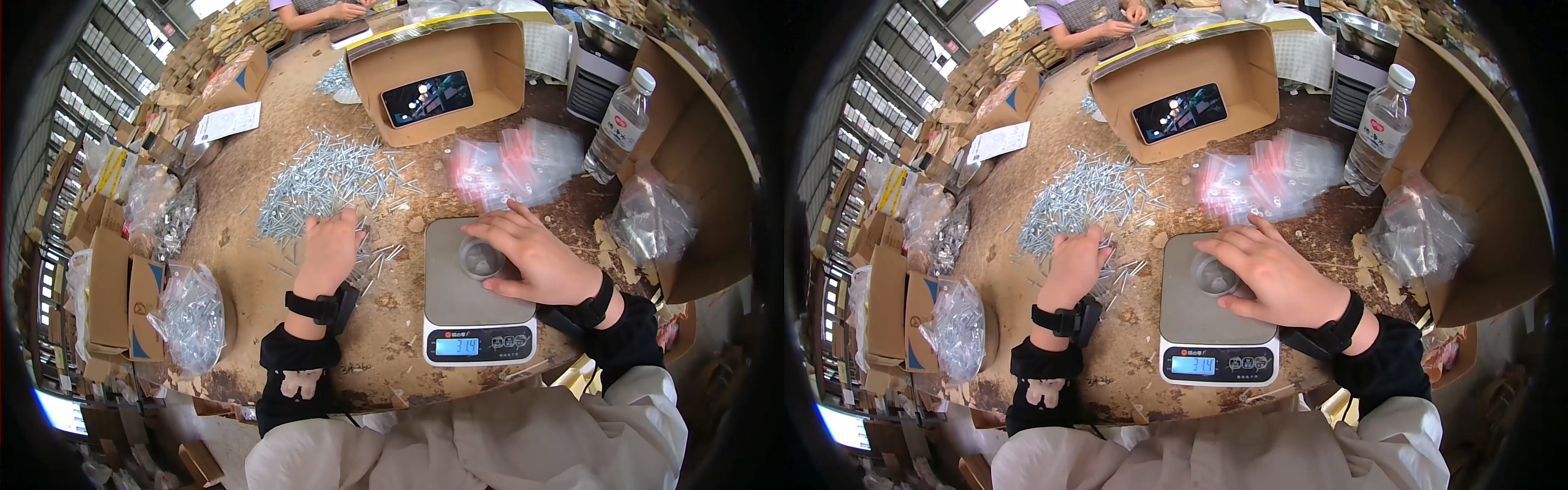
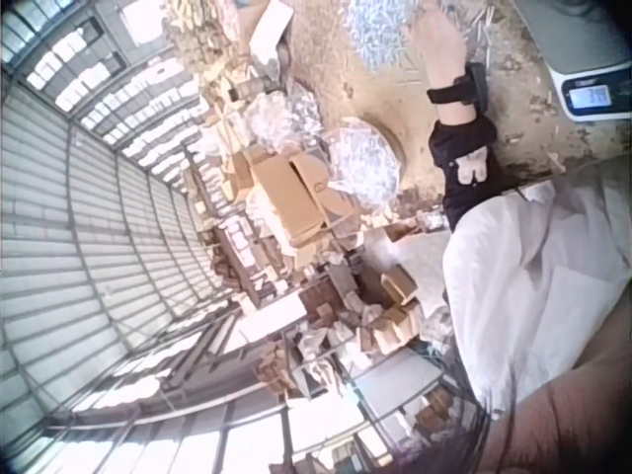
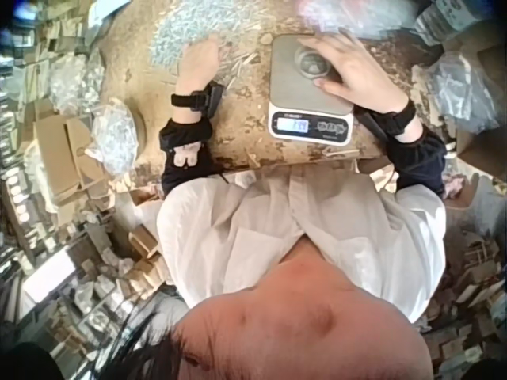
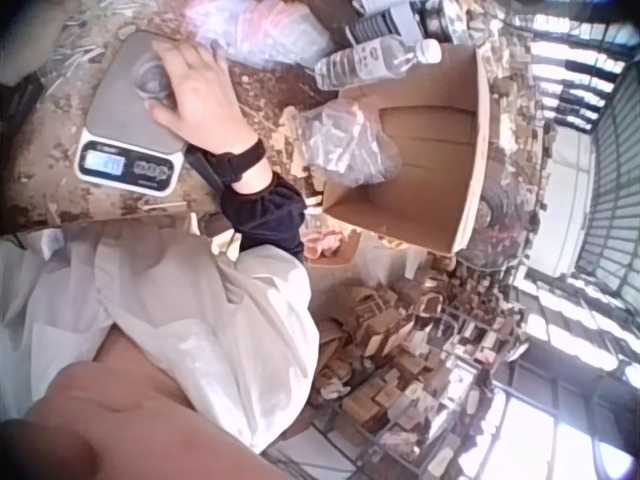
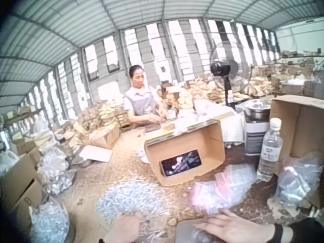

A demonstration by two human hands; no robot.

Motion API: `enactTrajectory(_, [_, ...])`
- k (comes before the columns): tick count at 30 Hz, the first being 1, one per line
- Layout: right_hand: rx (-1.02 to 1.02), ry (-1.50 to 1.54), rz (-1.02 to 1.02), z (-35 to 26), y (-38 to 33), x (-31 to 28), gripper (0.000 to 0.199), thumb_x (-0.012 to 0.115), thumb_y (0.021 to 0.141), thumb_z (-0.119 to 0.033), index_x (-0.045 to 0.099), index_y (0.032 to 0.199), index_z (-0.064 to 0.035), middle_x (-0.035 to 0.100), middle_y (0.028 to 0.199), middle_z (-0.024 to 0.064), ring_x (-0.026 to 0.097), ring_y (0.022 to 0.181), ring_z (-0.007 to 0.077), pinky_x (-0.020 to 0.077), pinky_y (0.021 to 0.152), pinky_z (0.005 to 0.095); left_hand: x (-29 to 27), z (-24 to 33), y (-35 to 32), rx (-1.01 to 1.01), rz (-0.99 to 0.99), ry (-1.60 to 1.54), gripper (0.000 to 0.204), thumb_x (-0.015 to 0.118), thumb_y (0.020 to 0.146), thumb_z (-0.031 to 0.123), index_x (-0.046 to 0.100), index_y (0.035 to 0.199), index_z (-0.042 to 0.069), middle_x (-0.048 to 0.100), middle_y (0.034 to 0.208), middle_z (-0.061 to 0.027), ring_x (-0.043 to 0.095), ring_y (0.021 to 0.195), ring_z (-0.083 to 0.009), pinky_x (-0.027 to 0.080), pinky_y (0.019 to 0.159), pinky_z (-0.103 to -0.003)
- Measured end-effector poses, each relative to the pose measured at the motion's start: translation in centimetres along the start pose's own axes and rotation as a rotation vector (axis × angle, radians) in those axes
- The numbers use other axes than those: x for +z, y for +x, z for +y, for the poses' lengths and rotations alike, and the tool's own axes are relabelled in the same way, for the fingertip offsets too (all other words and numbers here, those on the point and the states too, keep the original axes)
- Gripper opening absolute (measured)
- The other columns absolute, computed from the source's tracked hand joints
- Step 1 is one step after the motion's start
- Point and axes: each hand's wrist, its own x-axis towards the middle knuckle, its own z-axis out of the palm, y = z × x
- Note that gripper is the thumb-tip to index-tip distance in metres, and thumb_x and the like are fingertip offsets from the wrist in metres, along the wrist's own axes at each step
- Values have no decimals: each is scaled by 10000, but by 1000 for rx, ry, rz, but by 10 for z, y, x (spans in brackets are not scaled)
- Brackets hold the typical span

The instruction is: The person repeatedly scoops nails from a table pile onto a digital scale, then transfers them into small plastic bags. They seal each bag and place it aside while continuing the cycle. A smartphone playing a video is visible on the table.

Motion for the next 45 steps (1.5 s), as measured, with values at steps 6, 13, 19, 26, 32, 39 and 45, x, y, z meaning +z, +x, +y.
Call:
enactTrajectory(6, [-36,27,56,-1,0,0,728,775,744,-204,443,1380,-79,600,1231,130,540,1198,325,266,1125,584,-10,1,3,21,-8,-40,196,641,902,194,568,1018,53,636,700,-142,636,768,-339,384,852,-423])
enactTrajectory(13, [-56,85,89,-7,2,0,767,803,702,-190,453,1377,-89,639,1157,112,580,1143,314,289,1117,559,-55,21,-8,87,79,-291,195,606,940,182,558,1058,35,621,812,-142,577,821,-332,399,885,-412])
enactTrajectory(19, [-69,66,147,-16,-1,4,679,823,670,-238,548,1259,-42,646,1036,131,595,1002,333,352,1067,523,-93,110,-13,376,134,-653,225,666,883,159,557,1049,52,604,983,-117,546,961,-317,404,913,-408])
enactTrajectory(26, [-45,101,169,-16,-1,10,640,832,641,-254,591,1184,-15,655,993,140,599,953,326,412,1007,474,-79,130,-15,528,206,-550,261,740,803,209,618,996,84,625,955,-53,571,961,-263,307,1038,-448])
enactTrajectory(32, [-50,6,146,-17,1,5,721,841,631,-251,565,1261,-34,658,1029,118,587,1042,312,374,1057,497,-86,116,-20,434,241,-569,213,754,786,195,674,954,91,653,936,-56,598,982,-246,267,1108,-479])
enactTrajectory(39, [-103,-64,209,-5,1,-12,715,786,755,-357,511,1337,-45,653,1084,110,569,1105,302,352,1052,513,-64,77,-40,162,378,-837,123,718,814,34,668,926,53,649,942,-54,605,937,-214,349,1059,-436])
enactTrajectory(45, [75,227,166,33,-6,-40,349,727,826,-154,627,1113,17,653,938,116,623,877,242,486,835,348,-42,42,-49,-103,527,-933,83,688,863,15,659,941,20,640,953,-55,598,921,-188,431,911,-312])
